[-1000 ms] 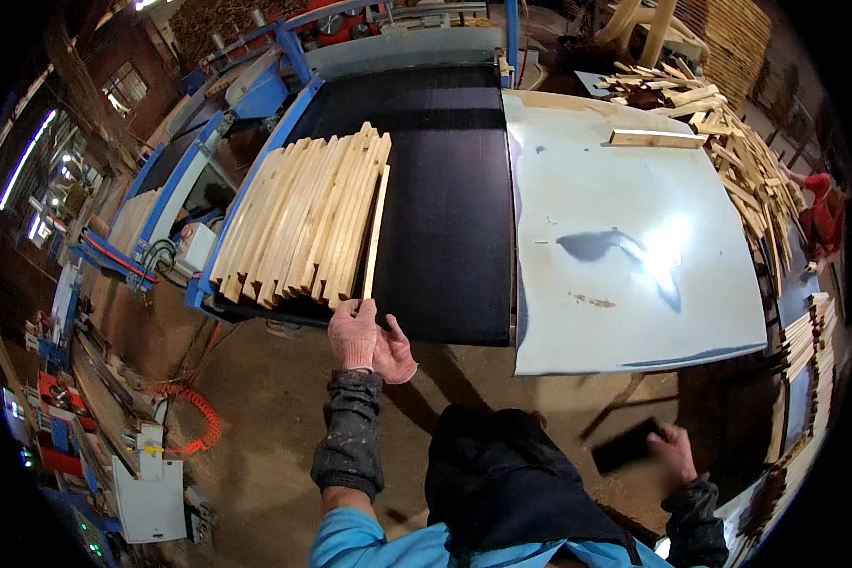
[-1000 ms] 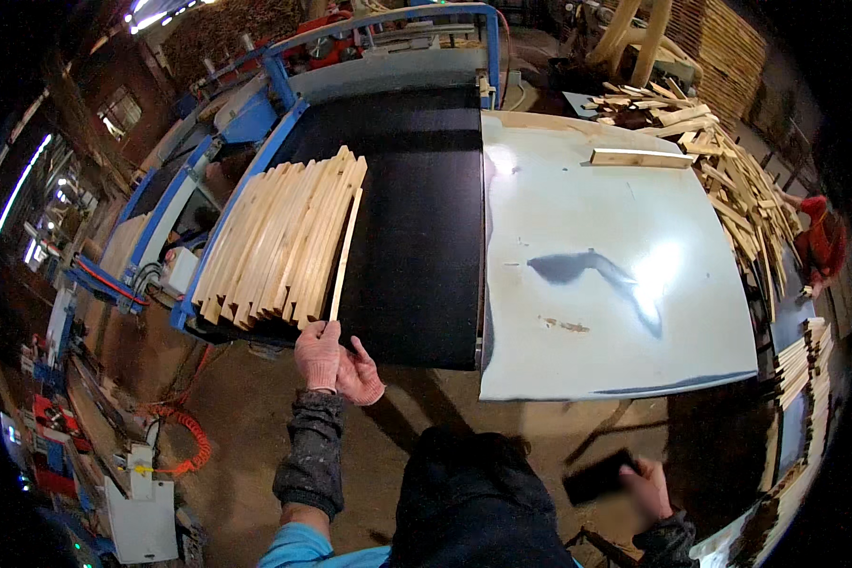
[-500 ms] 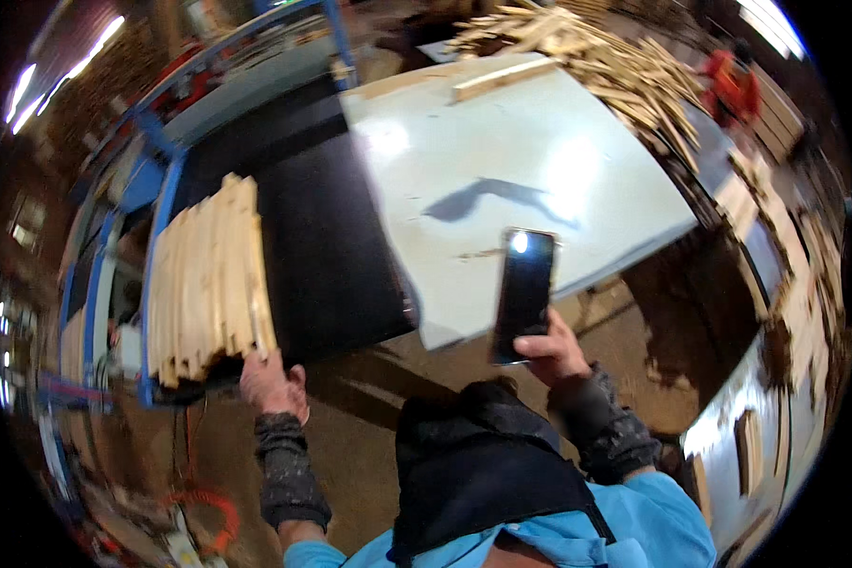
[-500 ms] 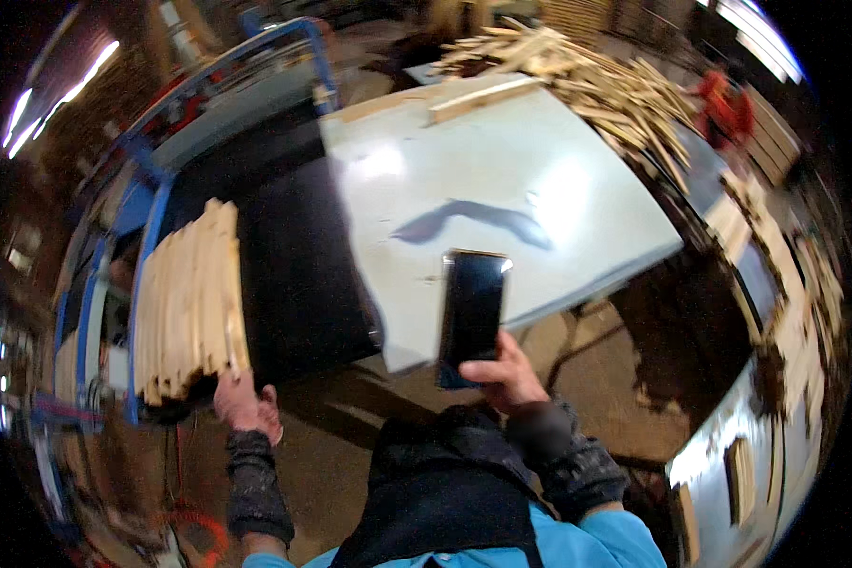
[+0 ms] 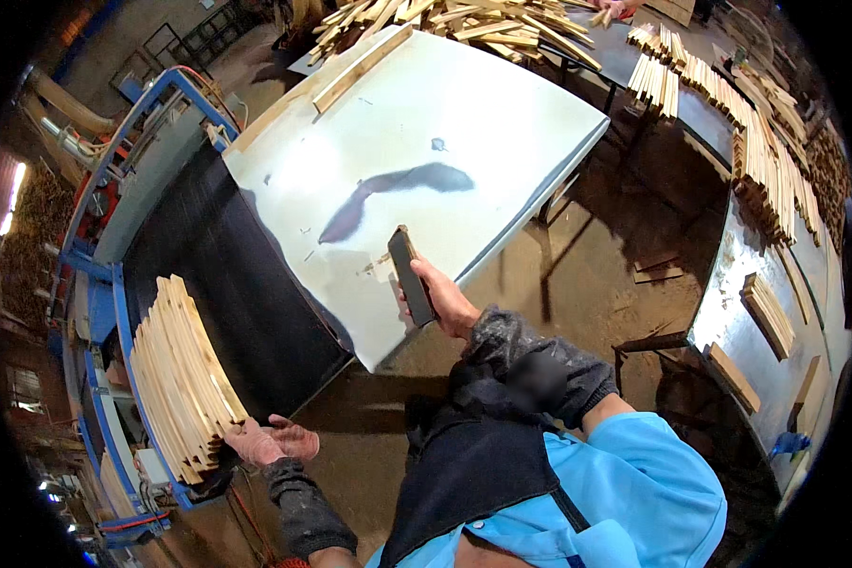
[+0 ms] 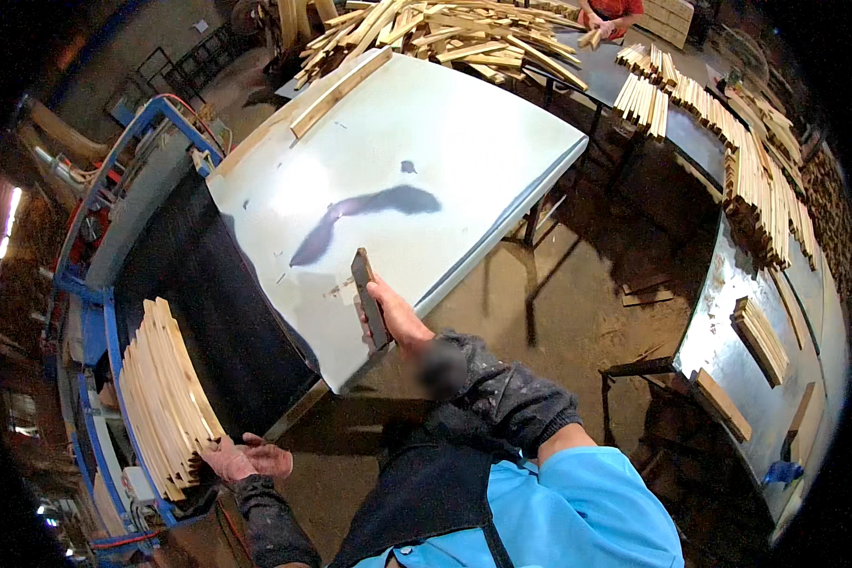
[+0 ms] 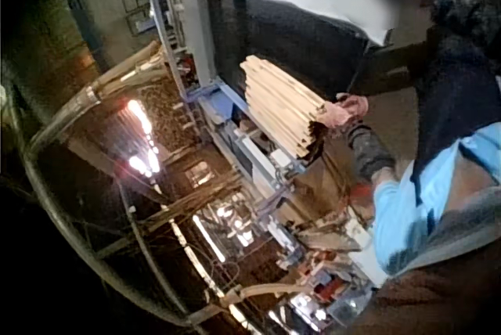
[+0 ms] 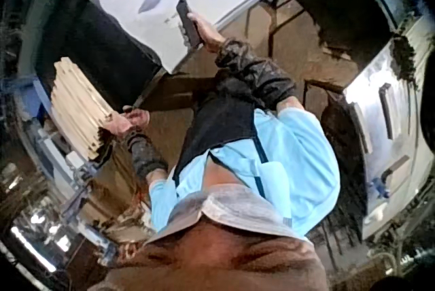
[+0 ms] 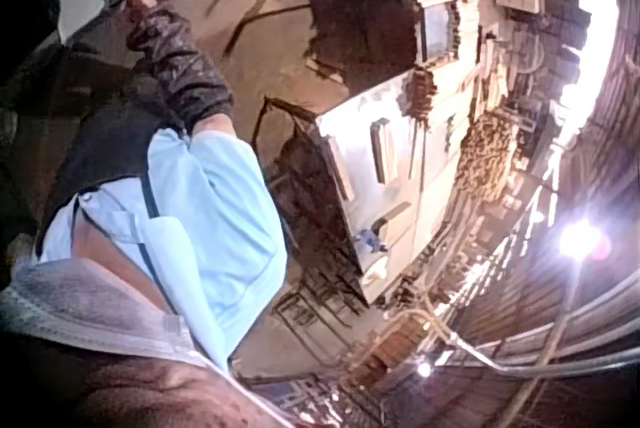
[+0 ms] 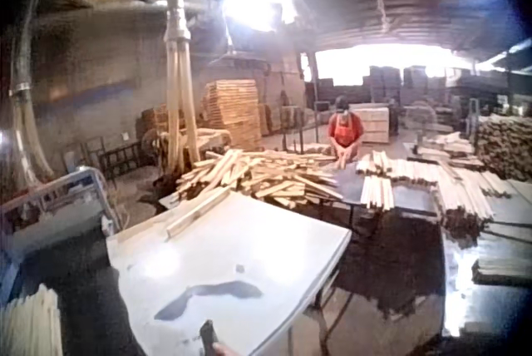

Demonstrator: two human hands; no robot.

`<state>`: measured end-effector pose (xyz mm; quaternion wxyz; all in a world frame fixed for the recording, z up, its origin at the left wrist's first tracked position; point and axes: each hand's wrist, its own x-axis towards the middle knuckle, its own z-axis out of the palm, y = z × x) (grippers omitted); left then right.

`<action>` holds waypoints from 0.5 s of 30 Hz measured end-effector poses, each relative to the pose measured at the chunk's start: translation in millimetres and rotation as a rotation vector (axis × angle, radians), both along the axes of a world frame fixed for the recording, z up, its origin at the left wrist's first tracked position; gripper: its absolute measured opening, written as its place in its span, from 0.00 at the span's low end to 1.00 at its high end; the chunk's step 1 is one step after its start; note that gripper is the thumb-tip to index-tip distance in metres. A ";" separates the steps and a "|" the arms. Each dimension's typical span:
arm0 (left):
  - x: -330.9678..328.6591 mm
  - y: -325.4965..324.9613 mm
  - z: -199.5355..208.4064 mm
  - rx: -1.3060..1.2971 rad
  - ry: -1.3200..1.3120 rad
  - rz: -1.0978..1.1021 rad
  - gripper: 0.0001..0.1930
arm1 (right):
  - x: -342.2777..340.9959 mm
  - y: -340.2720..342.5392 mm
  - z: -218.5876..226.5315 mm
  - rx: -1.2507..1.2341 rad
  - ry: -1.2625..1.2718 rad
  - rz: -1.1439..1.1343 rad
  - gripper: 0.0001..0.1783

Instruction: The person picks up stacks of thin wooden slats from a metal table and places them onto a conveyor belt. They repeatedly gather the slats, align them, and transfer them to the belt, occasionally adjusting the pile.

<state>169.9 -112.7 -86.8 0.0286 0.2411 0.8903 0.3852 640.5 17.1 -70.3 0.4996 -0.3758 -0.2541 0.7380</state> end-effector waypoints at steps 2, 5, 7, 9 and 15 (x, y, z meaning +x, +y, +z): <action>14.2 -7.7 -5.1 0.048 -0.060 -0.003 0.20 | 11.3 0.6 -12.6 0.007 0.036 0.020 0.35; 47.1 -38.2 -11.5 0.161 -0.308 -0.063 0.19 | 16.6 -3.7 -17.0 -0.005 0.123 -0.038 0.33; 62.7 -67.1 -36.1 0.155 -0.426 -0.074 0.17 | 20.6 -2.4 -28.1 0.018 0.174 -0.040 0.32; 71.9 -98.7 -75.6 0.189 -0.513 -0.083 0.16 | 21.7 -6.5 -14.9 -0.030 0.142 -0.076 0.33; 107.1 -151.7 -135.1 0.028 -0.543 -0.082 0.17 | 26.5 -4.4 -25.2 0.038 0.078 -0.055 0.33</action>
